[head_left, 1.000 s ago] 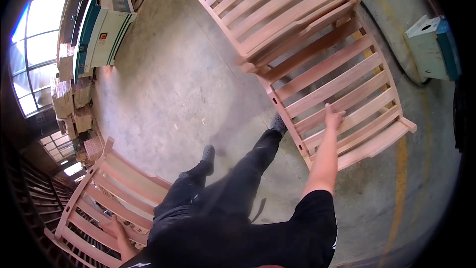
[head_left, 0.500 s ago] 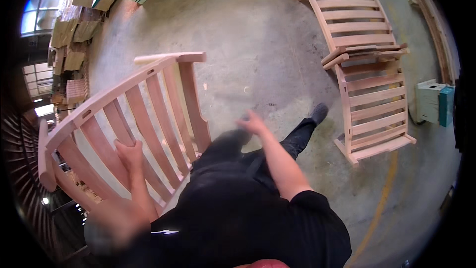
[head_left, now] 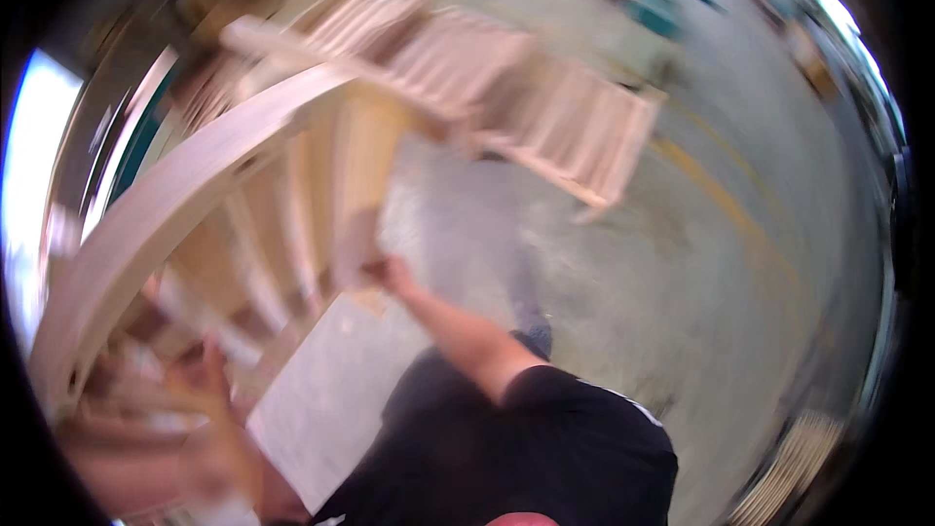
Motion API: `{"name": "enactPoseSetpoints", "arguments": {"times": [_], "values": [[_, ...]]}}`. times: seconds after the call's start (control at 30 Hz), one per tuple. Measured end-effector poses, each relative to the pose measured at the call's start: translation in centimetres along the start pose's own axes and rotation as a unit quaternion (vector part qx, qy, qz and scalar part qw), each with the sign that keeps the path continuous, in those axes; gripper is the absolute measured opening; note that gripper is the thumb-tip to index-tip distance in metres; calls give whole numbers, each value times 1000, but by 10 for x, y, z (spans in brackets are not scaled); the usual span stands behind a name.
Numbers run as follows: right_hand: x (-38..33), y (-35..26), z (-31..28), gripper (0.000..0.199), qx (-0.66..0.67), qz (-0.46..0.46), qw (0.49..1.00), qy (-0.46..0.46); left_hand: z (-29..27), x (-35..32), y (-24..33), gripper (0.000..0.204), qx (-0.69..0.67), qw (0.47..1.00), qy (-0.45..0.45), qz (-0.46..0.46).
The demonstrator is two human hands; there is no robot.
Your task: The person assembles wooden chair frames by inserting slats into the backrest and seat, then uses a hammer to secure the joints. They lift and move the assembled chairs across the workshop floor, stacking them with other finished units.
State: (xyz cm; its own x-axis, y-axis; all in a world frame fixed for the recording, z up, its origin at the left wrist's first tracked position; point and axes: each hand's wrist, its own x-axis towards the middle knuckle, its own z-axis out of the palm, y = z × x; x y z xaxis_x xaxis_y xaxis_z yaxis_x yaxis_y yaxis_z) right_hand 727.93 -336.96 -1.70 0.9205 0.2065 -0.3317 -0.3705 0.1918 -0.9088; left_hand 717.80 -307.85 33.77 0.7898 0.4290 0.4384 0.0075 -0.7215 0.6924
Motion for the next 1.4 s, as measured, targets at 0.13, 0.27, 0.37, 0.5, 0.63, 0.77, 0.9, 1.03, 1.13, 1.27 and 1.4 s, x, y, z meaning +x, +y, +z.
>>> {"name": "enactPoseSetpoints", "arguments": {"times": [0.13,0.27,0.37,0.5,0.63,0.77,0.9,1.03,1.13,1.27,1.4], "values": [[-83,-135,-54,28,-315,-66,935,147,-20,49,16,51,-27,992,-117,-47],[-198,-183,-148,30,-246,-192,906,284,63,37,122,49,-63,972,-217,58],[-394,-256,-193,26,-396,-120,815,406,154,-10,226,49,-99,941,-277,168],[-520,-246,-206,24,-349,-222,752,514,193,-69,302,50,-137,907,-322,235],[-607,-147,-216,31,-264,-116,705,648,251,-149,377,50,-193,846,-402,292],[-673,-119,-214,31,-265,-8,710,652,298,-196,411,50,-210,803,-455,323],[-690,-103,-245,31,-228,88,688,683,385,-238,457,50,-251,743,-518,342],[-699,-118,-250,31,-156,135,678,705,489,-292,484,50,-282,652,-617,339],[-700,-94,-283,25,-219,191,630,720,564,-351,454,50,-299,591,-695,279],[-680,-66,-294,22,-165,219,568,776,556,-451,422,41,-251,605,-743,135],[-699,-38,-271,22,-47,273,537,797,566,-520,392,40,-218,526,-816,101]]}}
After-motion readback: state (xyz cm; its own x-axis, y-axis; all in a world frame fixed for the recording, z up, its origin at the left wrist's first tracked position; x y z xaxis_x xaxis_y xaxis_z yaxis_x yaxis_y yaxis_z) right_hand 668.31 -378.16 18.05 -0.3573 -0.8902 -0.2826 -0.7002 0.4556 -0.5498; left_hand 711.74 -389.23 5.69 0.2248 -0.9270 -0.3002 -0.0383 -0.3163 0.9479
